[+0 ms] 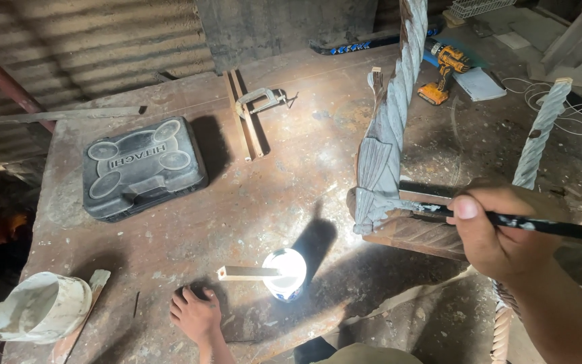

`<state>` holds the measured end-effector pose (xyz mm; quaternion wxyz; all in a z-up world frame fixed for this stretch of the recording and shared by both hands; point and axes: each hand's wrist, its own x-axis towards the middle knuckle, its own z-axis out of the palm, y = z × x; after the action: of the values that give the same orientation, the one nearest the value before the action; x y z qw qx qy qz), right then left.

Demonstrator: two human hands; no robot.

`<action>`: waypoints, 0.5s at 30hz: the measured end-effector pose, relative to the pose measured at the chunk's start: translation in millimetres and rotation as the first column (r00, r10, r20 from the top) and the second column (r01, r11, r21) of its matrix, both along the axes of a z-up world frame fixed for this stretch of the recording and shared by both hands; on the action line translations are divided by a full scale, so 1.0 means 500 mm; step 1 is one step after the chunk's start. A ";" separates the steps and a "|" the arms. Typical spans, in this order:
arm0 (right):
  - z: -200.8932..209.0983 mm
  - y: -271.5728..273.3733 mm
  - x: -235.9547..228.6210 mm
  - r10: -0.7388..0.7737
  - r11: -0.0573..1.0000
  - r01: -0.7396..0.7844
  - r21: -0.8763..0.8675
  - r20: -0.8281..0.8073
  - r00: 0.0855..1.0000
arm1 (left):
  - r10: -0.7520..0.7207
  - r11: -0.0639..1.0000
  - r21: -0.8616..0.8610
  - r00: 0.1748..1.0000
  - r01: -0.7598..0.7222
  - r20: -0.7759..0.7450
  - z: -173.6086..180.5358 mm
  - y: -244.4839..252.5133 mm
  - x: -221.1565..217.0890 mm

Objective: The person uses a paintbrush to apply white paint to a twisted wooden structure. They repeatedly dip the brush into a small container of paint and carefully coat the wooden surface.

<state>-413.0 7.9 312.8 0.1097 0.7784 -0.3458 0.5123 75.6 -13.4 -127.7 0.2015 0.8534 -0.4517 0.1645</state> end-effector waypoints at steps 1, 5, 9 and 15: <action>0.003 0.010 0.006 -0.039 0.999 0.039 0.025 0.034 0.999 | -0.001 1.000 0.005 1.000 0.001 -0.002 0.000 0.000 0.001; 0.026 -0.012 0.016 0.001 1.000 -0.001 -0.001 0.063 0.998 | 0.010 1.000 0.028 1.000 -0.011 0.028 -0.001 -0.003 0.000; 0.020 -0.001 0.015 -0.022 0.999 0.027 -0.042 0.133 0.991 | 0.026 0.999 0.022 0.999 -0.027 0.032 -0.004 -0.006 0.001; -0.012 -0.016 -0.002 -0.011 1.000 0.014 -0.017 0.154 0.988 | 0.013 1.000 -0.008 0.999 -0.013 0.036 -0.004 -0.003 -0.001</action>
<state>-414.1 -0.2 306.7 0.0928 0.7334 -0.3535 0.5731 75.0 -15.1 -129.7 0.1956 0.8525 -0.4491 0.1827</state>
